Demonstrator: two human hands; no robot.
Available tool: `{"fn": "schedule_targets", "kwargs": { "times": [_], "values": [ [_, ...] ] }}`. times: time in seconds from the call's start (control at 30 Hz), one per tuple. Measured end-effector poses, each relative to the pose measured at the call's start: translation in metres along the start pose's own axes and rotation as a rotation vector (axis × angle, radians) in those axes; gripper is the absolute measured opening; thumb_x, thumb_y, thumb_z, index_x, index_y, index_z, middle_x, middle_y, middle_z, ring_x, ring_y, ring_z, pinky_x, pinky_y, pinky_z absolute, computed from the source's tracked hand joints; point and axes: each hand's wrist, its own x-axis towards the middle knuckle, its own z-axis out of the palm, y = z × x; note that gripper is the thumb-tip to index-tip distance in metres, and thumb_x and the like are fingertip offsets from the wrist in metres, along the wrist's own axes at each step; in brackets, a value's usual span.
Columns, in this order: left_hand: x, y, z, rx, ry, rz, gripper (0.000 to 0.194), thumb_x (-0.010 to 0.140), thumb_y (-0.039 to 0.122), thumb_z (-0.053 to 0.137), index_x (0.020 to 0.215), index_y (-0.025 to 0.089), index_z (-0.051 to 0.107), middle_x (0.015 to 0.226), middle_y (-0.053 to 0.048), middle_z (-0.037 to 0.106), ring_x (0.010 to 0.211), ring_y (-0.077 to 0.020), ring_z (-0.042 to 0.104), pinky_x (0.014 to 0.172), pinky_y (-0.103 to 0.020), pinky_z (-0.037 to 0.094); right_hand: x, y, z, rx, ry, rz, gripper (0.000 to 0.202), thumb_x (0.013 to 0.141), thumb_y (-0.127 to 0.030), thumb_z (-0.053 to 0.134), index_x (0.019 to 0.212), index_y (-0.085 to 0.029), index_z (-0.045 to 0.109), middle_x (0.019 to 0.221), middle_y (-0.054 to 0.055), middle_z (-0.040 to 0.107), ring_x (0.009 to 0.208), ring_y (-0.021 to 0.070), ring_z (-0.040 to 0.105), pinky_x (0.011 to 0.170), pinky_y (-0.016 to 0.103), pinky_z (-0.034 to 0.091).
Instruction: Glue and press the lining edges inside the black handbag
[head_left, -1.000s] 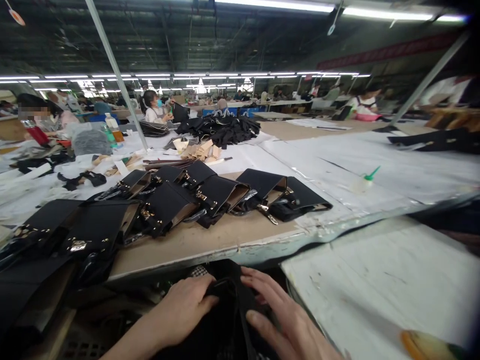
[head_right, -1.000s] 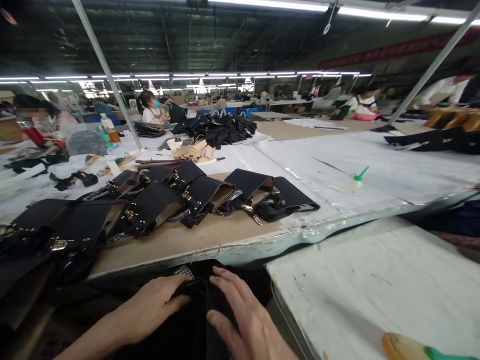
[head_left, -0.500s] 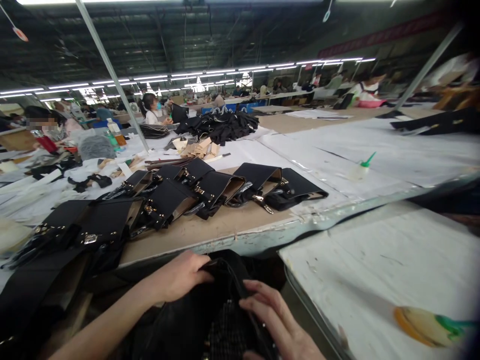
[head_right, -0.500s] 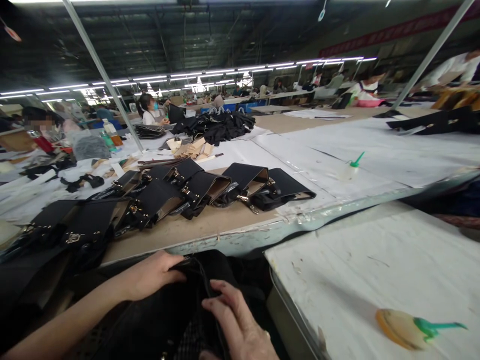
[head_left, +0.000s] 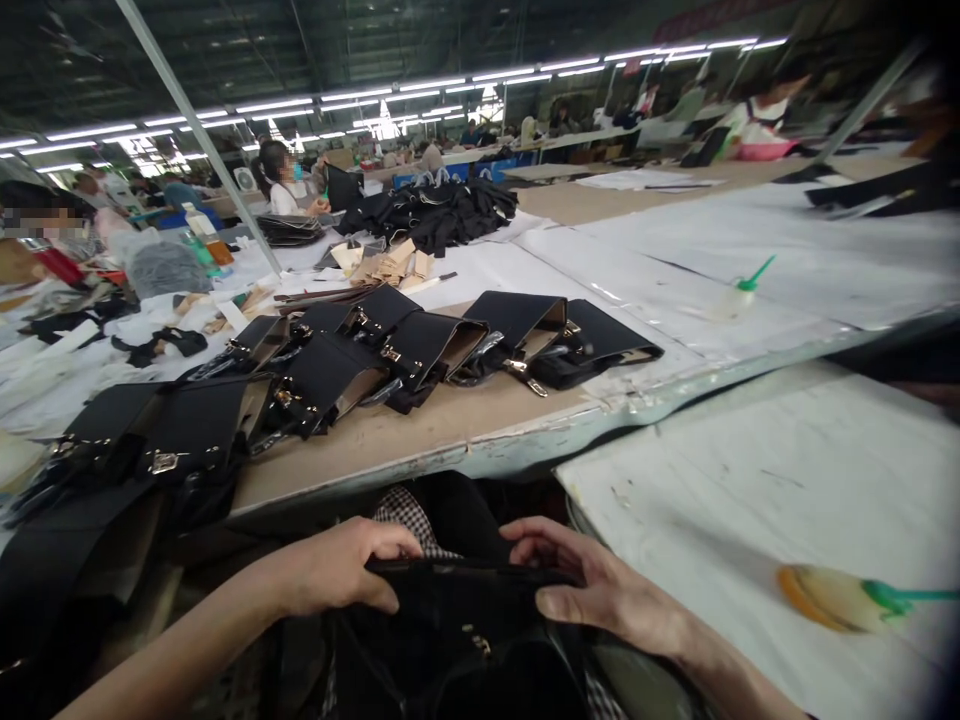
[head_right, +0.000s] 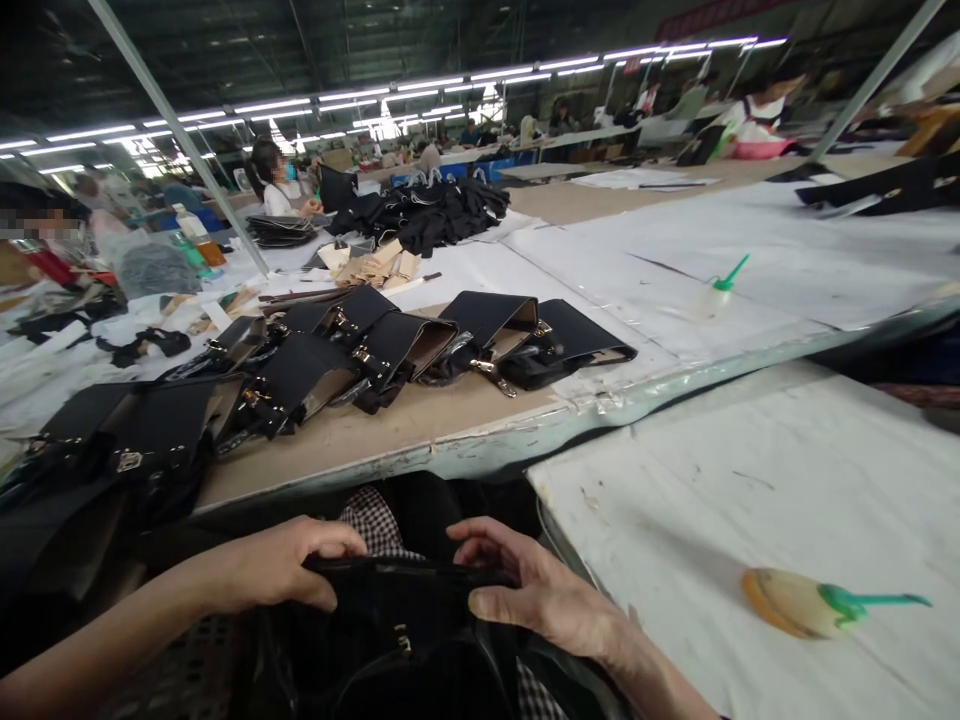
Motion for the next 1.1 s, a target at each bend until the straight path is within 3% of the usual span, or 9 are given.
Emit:
{"fn": "schedule_targets", "kwargs": {
  "times": [0.07,0.2,0.33,0.53,0.67,0.77,0.87,0.93,1.1],
  "values": [
    [0.005,0.001,0.001,-0.015,0.062,0.013,0.037,0.072,0.021,0.074,0.108,0.023,0.066,0.083,0.007,0.067,0.075,-0.0149,0.055,0.065,-0.021,0.038,-0.002,-0.006,0.002,-0.015,0.020,0.027,0.057,0.080,-0.035,0.079,0.133,-0.028,0.058,0.117,0.005,0.062,0.111,0.0248,0.057,0.094,0.037,0.044],
    [0.012,0.000,-0.001,0.018,0.117,0.017,0.025,0.075,0.031,0.077,0.097,0.020,0.070,0.082,0.005,0.067,0.079,-0.0165,0.058,0.068,-0.022,0.039,-0.006,-0.018,0.004,-0.095,0.030,0.135,0.052,0.083,-0.038,0.078,0.131,-0.026,0.062,0.121,0.005,0.066,0.113,0.0250,0.058,0.097,0.036,0.043],
    [0.018,-0.006,-0.004,0.056,0.051,0.007,0.034,0.075,0.041,0.080,0.104,0.024,0.077,0.090,0.003,0.072,0.087,-0.0216,0.063,0.072,-0.024,0.042,-0.009,-0.024,0.008,-0.115,-0.034,0.243,0.041,0.086,-0.048,0.074,0.114,-0.018,0.073,0.090,0.002,0.069,0.079,0.0166,0.059,0.072,0.027,0.044],
    [0.022,-0.004,-0.006,0.096,0.025,0.119,0.023,0.085,0.041,0.070,0.090,0.021,0.081,0.086,0.002,0.072,0.085,-0.0194,0.062,0.076,-0.024,0.042,-0.009,-0.031,0.019,-0.167,0.007,0.132,0.031,0.092,-0.045,0.067,0.094,-0.014,0.072,0.076,-0.003,0.053,0.068,0.0101,0.043,0.060,0.022,0.034],
    [0.020,-0.001,-0.007,0.049,-0.001,0.064,0.024,0.087,0.038,0.066,0.095,0.020,0.081,0.084,0.002,0.072,0.084,-0.0198,0.062,0.073,-0.024,0.043,-0.010,-0.028,0.021,-0.181,0.022,0.124,0.029,0.094,-0.045,0.064,0.100,-0.017,0.071,0.083,-0.001,0.059,0.072,0.0120,0.051,0.064,0.023,0.041],
    [0.020,-0.003,-0.006,0.032,0.009,0.042,0.024,0.086,0.040,0.069,0.096,0.021,0.081,0.082,0.002,0.072,0.082,-0.0197,0.062,0.071,-0.023,0.043,-0.010,-0.029,0.022,-0.394,0.156,0.021,0.032,0.091,-0.037,0.071,0.120,-0.025,0.065,0.108,0.001,0.066,0.098,0.0189,0.061,0.085,0.029,0.049],
    [0.022,-0.005,-0.005,0.031,0.015,0.056,0.023,0.085,0.040,0.071,0.095,0.023,0.081,0.084,0.003,0.073,0.083,-0.0196,0.063,0.072,-0.023,0.043,-0.009,-0.033,0.023,-0.669,0.205,-0.204,0.028,0.093,-0.024,0.068,0.120,-0.028,0.062,0.125,0.003,0.060,0.116,0.0201,0.057,0.103,0.034,0.046],
    [0.023,-0.005,-0.005,0.039,0.020,0.061,0.021,0.085,0.040,0.071,0.093,0.024,0.082,0.084,0.004,0.073,0.084,-0.0194,0.063,0.072,-0.023,0.043,-0.007,-0.035,0.024,-0.788,0.166,-0.275,0.021,0.097,-0.023,0.062,0.118,-0.027,0.064,0.125,0.004,0.059,0.113,0.0188,0.059,0.101,0.033,0.048],
    [0.021,-0.003,-0.004,0.073,0.036,0.071,0.020,0.085,0.040,0.071,0.093,0.024,0.081,0.086,0.004,0.074,0.085,-0.0195,0.064,0.072,-0.023,0.042,-0.003,-0.036,0.028,-0.895,0.176,-0.282,0.015,0.096,-0.028,0.065,0.111,-0.024,0.067,0.115,0.005,0.062,0.102,0.0181,0.063,0.091,0.031,0.053]
  ]
}}
